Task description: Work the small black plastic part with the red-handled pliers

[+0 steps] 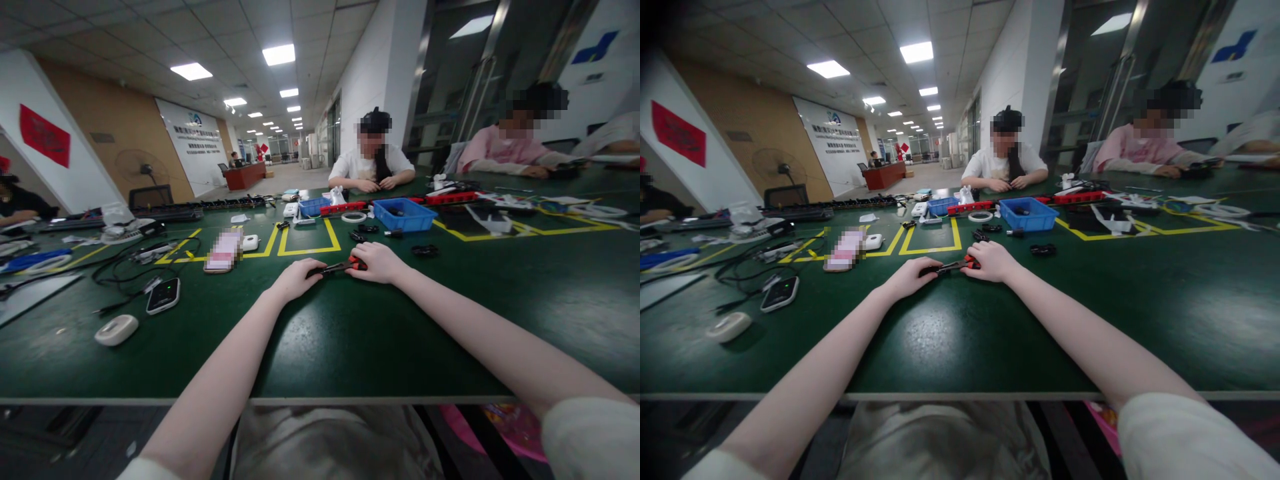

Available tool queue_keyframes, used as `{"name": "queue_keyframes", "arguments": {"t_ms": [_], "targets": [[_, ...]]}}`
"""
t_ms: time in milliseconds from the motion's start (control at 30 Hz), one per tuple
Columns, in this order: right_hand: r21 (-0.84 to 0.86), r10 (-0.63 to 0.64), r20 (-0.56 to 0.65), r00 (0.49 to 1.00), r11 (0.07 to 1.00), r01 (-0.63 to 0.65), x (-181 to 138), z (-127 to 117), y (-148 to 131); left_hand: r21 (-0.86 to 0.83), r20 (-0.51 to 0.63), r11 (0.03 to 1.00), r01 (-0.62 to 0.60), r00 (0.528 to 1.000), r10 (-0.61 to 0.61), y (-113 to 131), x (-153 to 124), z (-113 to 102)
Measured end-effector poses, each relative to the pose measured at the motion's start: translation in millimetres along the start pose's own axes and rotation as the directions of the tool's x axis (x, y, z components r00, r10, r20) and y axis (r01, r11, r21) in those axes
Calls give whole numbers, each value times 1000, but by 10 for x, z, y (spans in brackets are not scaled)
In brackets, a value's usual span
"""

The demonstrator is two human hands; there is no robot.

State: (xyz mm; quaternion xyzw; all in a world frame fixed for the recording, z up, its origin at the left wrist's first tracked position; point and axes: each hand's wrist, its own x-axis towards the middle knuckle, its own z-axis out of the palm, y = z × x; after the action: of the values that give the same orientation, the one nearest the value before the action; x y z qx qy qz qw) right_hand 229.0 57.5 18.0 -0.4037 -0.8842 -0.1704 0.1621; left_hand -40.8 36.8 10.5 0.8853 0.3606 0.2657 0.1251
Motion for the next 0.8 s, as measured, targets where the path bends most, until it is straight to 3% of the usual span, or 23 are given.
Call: {"name": "queue_keyframes", "arguments": {"t_ms": [800], "targets": [[28,-20,49,999,999,18,8,-18,10,20,8,1000,-24,1000,24,-60,0,-26]]}}
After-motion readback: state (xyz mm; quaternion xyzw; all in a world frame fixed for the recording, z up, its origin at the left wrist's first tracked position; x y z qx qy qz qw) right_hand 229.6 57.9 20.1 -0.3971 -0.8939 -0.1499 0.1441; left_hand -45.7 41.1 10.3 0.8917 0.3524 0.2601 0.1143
